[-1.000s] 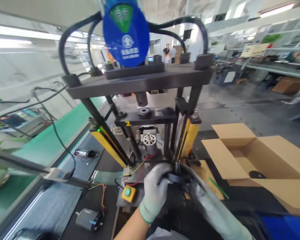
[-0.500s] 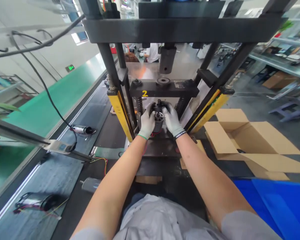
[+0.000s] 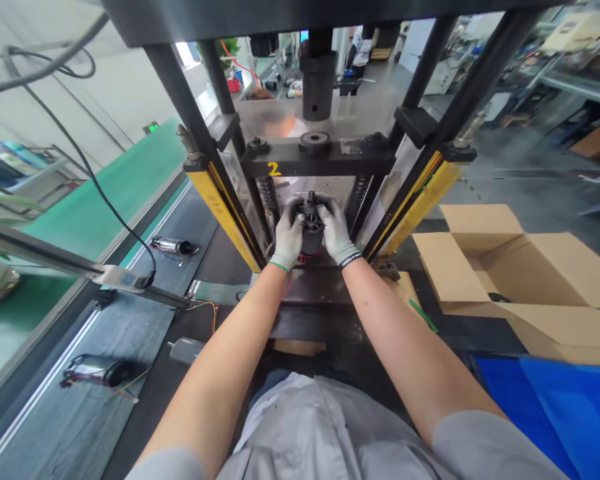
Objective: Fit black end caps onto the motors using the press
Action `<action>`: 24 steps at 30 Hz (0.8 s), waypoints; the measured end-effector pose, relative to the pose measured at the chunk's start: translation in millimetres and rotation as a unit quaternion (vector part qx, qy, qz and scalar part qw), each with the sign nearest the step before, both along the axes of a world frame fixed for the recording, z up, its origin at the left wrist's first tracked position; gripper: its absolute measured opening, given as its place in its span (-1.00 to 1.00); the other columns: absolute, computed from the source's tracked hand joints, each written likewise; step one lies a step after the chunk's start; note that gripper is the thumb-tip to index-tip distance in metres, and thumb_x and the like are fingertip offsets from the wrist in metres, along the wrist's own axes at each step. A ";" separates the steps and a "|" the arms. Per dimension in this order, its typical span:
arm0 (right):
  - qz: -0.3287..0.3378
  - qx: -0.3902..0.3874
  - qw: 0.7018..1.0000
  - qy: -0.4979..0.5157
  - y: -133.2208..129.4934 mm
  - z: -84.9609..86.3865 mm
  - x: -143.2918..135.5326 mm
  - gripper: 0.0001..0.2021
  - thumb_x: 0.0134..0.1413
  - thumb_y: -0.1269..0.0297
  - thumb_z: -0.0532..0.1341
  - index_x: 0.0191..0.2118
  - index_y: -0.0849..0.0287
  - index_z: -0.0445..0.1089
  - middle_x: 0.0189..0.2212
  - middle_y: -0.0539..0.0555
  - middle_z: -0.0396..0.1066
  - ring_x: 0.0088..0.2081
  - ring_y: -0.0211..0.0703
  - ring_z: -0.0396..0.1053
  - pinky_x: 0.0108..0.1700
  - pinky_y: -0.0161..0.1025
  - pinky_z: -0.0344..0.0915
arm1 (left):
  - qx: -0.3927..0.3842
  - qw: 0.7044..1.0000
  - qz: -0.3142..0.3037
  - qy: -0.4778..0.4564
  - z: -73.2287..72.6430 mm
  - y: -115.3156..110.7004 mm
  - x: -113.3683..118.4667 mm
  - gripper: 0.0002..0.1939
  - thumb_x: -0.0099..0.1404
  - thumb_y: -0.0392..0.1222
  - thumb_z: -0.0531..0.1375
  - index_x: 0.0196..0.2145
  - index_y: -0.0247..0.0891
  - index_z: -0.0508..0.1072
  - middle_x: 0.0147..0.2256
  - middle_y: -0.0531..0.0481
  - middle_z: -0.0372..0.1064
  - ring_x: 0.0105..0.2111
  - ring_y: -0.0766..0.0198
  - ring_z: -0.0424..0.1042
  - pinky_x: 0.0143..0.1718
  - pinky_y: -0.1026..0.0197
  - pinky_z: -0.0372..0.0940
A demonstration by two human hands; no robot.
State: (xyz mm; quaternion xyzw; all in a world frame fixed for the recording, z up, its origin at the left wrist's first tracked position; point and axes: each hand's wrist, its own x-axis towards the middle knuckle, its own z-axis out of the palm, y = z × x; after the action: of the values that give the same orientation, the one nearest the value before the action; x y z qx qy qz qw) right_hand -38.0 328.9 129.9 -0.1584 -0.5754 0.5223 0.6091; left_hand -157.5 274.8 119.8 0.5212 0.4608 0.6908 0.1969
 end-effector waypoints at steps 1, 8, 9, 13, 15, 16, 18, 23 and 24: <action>0.005 0.000 1.000 0.002 0.1 0.4 0.5 -0.71 0.31 -0.02 0.27 -0.01 0.01 0.51 0.01 0.05 0.53 0.13 0.00 0.43 0.33 -0.02 0.28 | 0.000 1.000 -0.002 0.001 0.5 -0.7 -0.2 -0.41 0.37 0.27 0.27 0.18 -0.16 0.47 0.23 -0.20 0.47 0.27 -0.04 0.41 0.41 -0.10 0.20; -0.021 -0.009 1.000 -0.020 5.3 2.8 2.1 -0.78 0.30 0.16 0.14 -0.10 0.03 0.51 -0.02 0.03 0.54 0.13 -0.04 0.41 0.36 -0.04 0.25 | 0.002 1.000 -0.022 -0.001 0.0 -3.0 -1.5 -0.37 0.33 0.30 0.30 0.16 -0.17 0.45 0.23 -0.20 0.47 0.29 -0.04 0.40 0.40 -0.06 0.22; -0.026 -0.011 0.999 -0.024 5.9 3.0 1.3 -0.78 0.29 0.18 0.12 -0.11 0.03 0.50 -0.03 0.04 0.54 0.13 -0.05 0.41 0.36 -0.04 0.26 | -0.002 1.000 -0.019 0.005 0.1 -3.2 -2.0 -0.36 0.33 0.31 0.30 0.17 -0.16 0.45 0.23 -0.20 0.47 0.30 -0.04 0.40 0.40 -0.05 0.21; -0.045 -0.021 0.998 -0.029 7.0 3.0 -1.4 -0.79 0.26 0.24 0.09 -0.16 0.05 0.48 -0.06 0.07 0.54 0.08 -0.04 0.43 0.29 -0.05 0.32 | -0.004 0.999 -0.021 0.025 4.0 -6.3 -2.4 -0.33 0.31 0.35 0.29 0.16 -0.17 0.46 0.22 -0.20 0.48 0.30 -0.03 0.41 0.40 -0.03 0.22; -0.044 -0.015 0.998 -0.042 7.2 3.0 -1.3 -0.79 0.28 0.22 0.08 -0.16 0.06 0.47 -0.07 0.07 0.54 0.06 -0.04 0.43 0.27 -0.06 0.33 | 0.000 0.999 -0.028 0.016 8.2 -8.3 -0.7 -0.33 0.34 0.36 0.26 0.18 -0.19 0.47 0.24 -0.21 0.47 0.32 -0.02 0.39 0.41 -0.02 0.22; -0.041 -0.010 0.998 -0.050 7.5 2.9 -0.9 -0.78 0.30 0.20 0.07 -0.15 0.06 0.46 -0.06 0.07 0.54 0.07 -0.04 0.43 0.27 -0.06 0.33 | -0.004 1.000 -0.028 0.011 10.7 -9.0 0.7 -0.33 0.36 0.36 0.23 0.19 -0.19 0.46 0.26 -0.21 0.46 0.33 -0.01 0.38 0.41 -0.01 0.21; -0.035 -0.001 0.998 -0.060 8.5 2.1 -0.2 -0.76 0.35 0.16 0.06 -0.12 0.06 0.44 -0.04 0.06 0.53 0.09 -0.04 0.41 0.28 -0.06 0.32 | -0.019 1.000 -0.019 0.003 15.7 -9.1 4.0 -0.33 0.41 0.37 0.15 0.22 -0.18 0.46 0.28 -0.18 0.44 0.34 0.01 0.36 0.43 0.02 0.19; -0.036 0.000 0.998 -0.053 11.6 -1.7 -0.6 -0.74 0.37 0.09 0.07 -0.11 0.04 0.46 -0.02 0.07 0.52 0.12 0.00 0.39 0.35 0.01 0.26 | -0.034 0.999 0.000 0.004 22.7 -4.7 11.5 -0.35 0.42 0.39 0.11 0.14 -0.19 0.51 0.20 -0.15 0.52 0.27 0.03 0.43 0.40 0.01 0.22; -0.037 0.000 0.998 -0.051 11.9 -2.3 -0.9 -0.74 0.37 0.09 0.07 -0.11 0.04 0.46 -0.02 0.06 0.52 0.12 0.00 0.39 0.35 0.02 0.26 | -0.031 0.999 0.002 0.003 22.9 -4.1 12.5 -0.36 0.43 0.38 0.12 0.13 -0.19 0.51 0.18 -0.15 0.53 0.26 0.03 0.44 0.39 0.01 0.23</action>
State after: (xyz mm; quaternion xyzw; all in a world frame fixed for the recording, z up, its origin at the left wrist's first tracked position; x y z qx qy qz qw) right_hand -38.9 340.8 127.5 -0.2061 -0.5993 0.4909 0.5979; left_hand -145.0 270.7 142.7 0.5156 0.4841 0.6750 0.2103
